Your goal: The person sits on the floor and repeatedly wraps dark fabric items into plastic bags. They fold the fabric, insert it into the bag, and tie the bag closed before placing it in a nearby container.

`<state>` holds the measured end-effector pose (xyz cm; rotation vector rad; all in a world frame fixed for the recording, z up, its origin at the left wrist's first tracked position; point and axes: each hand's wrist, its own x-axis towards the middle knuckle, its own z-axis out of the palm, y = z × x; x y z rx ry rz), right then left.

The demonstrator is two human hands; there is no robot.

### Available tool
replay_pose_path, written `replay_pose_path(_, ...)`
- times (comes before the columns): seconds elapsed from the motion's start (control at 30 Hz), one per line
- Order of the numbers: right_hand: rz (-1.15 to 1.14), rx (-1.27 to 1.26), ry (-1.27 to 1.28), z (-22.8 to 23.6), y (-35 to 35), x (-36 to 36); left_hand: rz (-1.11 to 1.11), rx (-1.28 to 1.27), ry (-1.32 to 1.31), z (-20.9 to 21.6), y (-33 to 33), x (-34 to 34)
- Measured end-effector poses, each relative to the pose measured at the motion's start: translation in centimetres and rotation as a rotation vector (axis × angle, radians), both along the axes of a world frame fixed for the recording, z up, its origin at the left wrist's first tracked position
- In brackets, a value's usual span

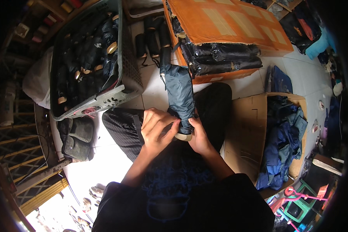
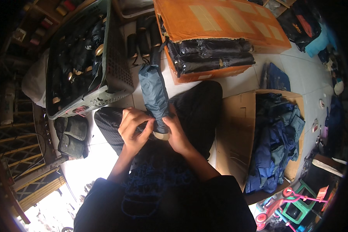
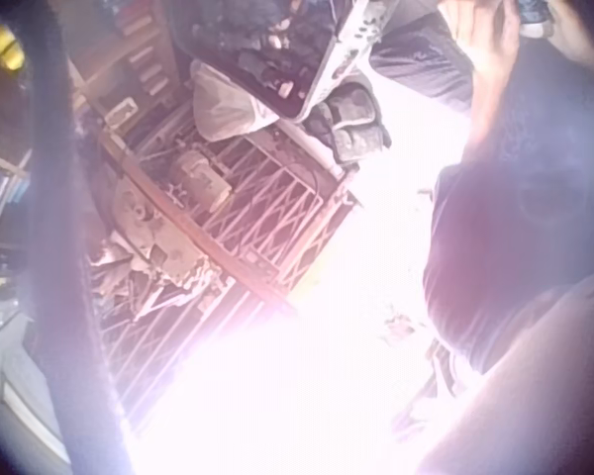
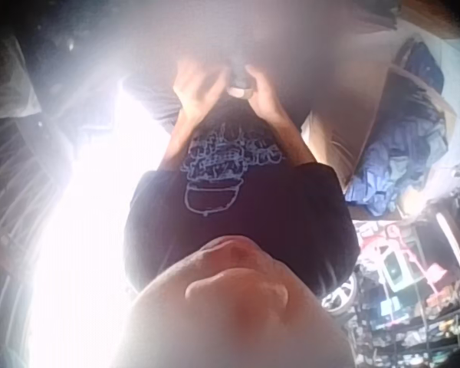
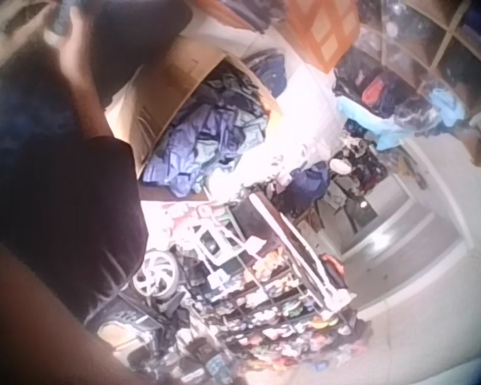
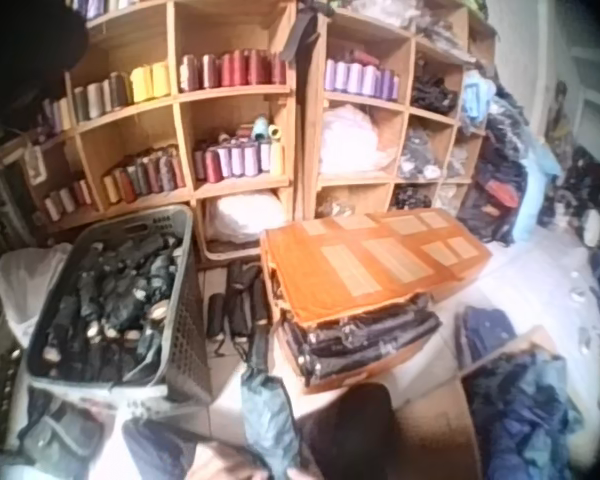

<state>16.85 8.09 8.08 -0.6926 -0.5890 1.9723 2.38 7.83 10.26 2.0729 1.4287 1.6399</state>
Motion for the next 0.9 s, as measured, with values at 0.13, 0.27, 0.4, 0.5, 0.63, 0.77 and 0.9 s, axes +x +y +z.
replay_pose_path(0.13, -0.043, 0.001, -0.098, -0.2, -0.2, -0.2, 0.007, -0.114, 0.092, 0.8, 0.1, -0.3)
replay_pose_path(0.27, -0.061, 0.121, -0.37, -1.9, 0.0, -0.2, 0.101, -0.193, 0.08, 0.2, -0.3, 0.5)
replay_pose_path(0.4, -0.091, 0.166, -0.559, -0.2, 0.1, -0.6, 0.123, -0.18, 0.055, -0.1, 0.0, 1.0)
replay_pose_path(0.5, -0.178, 0.088, -0.535, -0.4, 0.0, -0.9, 0.097, -0.146, 0.074, -0.9, -0.4, 1.6)
replay_pose_path(0.63, -0.204, 0.061, -0.465, -1.8, 0.1, -1.1, 0.046, -0.197, 0.105, -0.7, -0.6, 1.2)
replay_pose_path(0.77, -0.033, -0.123, -0.271, -1.0, 0.8, -0.1, -0.147, -0.533, -0.264, -0.4, -0.5, -0.3)
replay_pose_path(0.9, 0.143, -0.196, -0.092, -0.6, 1.4, 0.6, -0.09, -0.546, -0.44, -1.4, -1.1, -0.7)
